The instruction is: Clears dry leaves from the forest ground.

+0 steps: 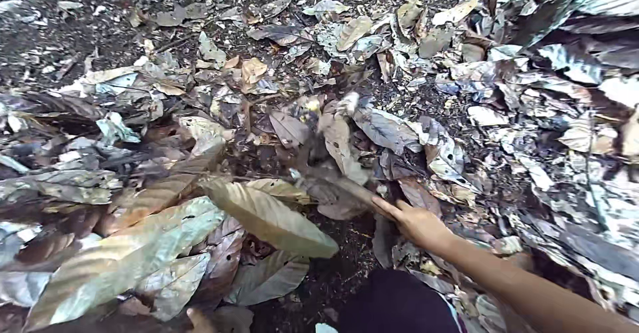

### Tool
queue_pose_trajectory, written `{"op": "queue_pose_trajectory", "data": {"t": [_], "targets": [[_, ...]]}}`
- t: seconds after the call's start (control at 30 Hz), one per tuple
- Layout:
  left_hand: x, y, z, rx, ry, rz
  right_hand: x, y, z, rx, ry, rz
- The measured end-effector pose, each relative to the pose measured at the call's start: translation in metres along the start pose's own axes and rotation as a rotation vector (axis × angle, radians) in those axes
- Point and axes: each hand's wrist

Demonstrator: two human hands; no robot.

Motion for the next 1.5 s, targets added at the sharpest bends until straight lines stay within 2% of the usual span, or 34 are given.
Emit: {"op": "queue_pose_trajectory", "data": {"t": [0.07, 0.1, 0.17, 0.23, 0.3, 0.37, 0.43, 0.5, 0.57, 0.63, 0.73, 0.83, 0.93, 1.03, 1.1, 1.13, 1.2, 1.3, 1.4, 1.43, 1.5], "targets": [[-0.013, -0.012, -0.022, 0.059, -0.009, 0.010, -0.052, -0.031, 0.004, 0.197, 0.022, -0.047], [-0.025, -0.019, -0.031, 0.081, -0.004, 0.002, -0.075, -0.045, 0.006, 0.383, 0.011, -0.070], [-0.045, -0.027, -0.044, 0.135, 0.019, -0.050, -0.111, -0.067, 0.003, 0.800, -0.131, -0.135], [-0.053, -0.025, -0.052, 0.165, 0.040, -0.114, -0.125, -0.085, -0.003, 1.140, -0.313, -0.215], [-0.071, -0.036, -0.056, 0.201, 0.061, -0.148, -0.113, -0.110, -0.006, 1.351, -0.454, -0.286], [-0.079, -0.036, -0.058, 0.308, 0.012, -0.187, -0.081, -0.141, -0.009, 1.494, -0.567, -0.358], [-0.071, -0.018, -0.056, 0.426, -0.011, -0.199, -0.036, -0.165, -0.014, 1.695, -0.625, -0.434], [-0.071, -0.015, -0.063, 0.377, 0.035, -0.152, 0.010, -0.168, -0.029, 1.840, -0.630, -0.484], [-0.083, -0.029, -0.082, 0.270, 0.131, -0.157, 0.037, -0.140, -0.053, 1.856, -0.542, -0.466], [-0.103, -0.052, -0.105, 0.214, 0.215, -0.189, 0.041, -0.104, -0.080, 1.825, -0.435, -0.433], [-0.131, -0.069, -0.124, 0.152, 0.377, -0.276, 0.003, -0.065, -0.107, 1.716, -0.213, -0.353], [-0.155, -0.081, -0.126, 0.120, 0.540, -0.359, -0.055, -0.048, -0.116, 1.501, -0.046, -0.307], [-0.160, -0.085, -0.116, 0.264, 0.658, -0.402, -0.112, -0.050, -0.112, 1.250, -0.001, -0.305], [-0.153, -0.095, -0.101, 0.529, 0.892, -0.258, -0.133, -0.060, -0.102, 1.253, -0.132, -0.312], [-0.144, -0.108, -0.095, 0.673, 1.023, -0.164, -0.112, -0.065, -0.085, 1.344, -0.237, -0.312], [-0.139, -0.114, -0.094, 0.727, 1.035, -0.164, -0.091, -0.067, -0.070, 1.391, -0.262, -0.304], [-0.135, -0.126, -0.092, 0.754, 0.978, -0.228, -0.034, -0.069, -0.038, 1.548, -0.294, -0.286], [-0.124, -0.141, -0.090, 0.654, 0.902, -0.415, 0.061, -0.064, -0.006, 1.790, -0.304, -0.298], [-0.119, -0.145, -0.090, 0.556, 0.872, -0.526, 0.117, -0.042, -0.008, 1.679, -0.156, -0.296], [-0.121, -0.143, -0.089, 0.511, 0.855, -0.517, 0.119, -0.035, -0.017, 1.599, -0.087, -0.269], [-0.124, -0.137, -0.090, 0.431, 0.815, -0.486, 0.087, -0.032, -0.042, 1.415, 0.046, -0.199]]}}
Point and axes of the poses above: each hand's wrist, its own x-axis towards the middle knuckle, its own z-axis out of the back of the hand, y = z × x, and after that the axes turned 9 degrees about -z, right-handed
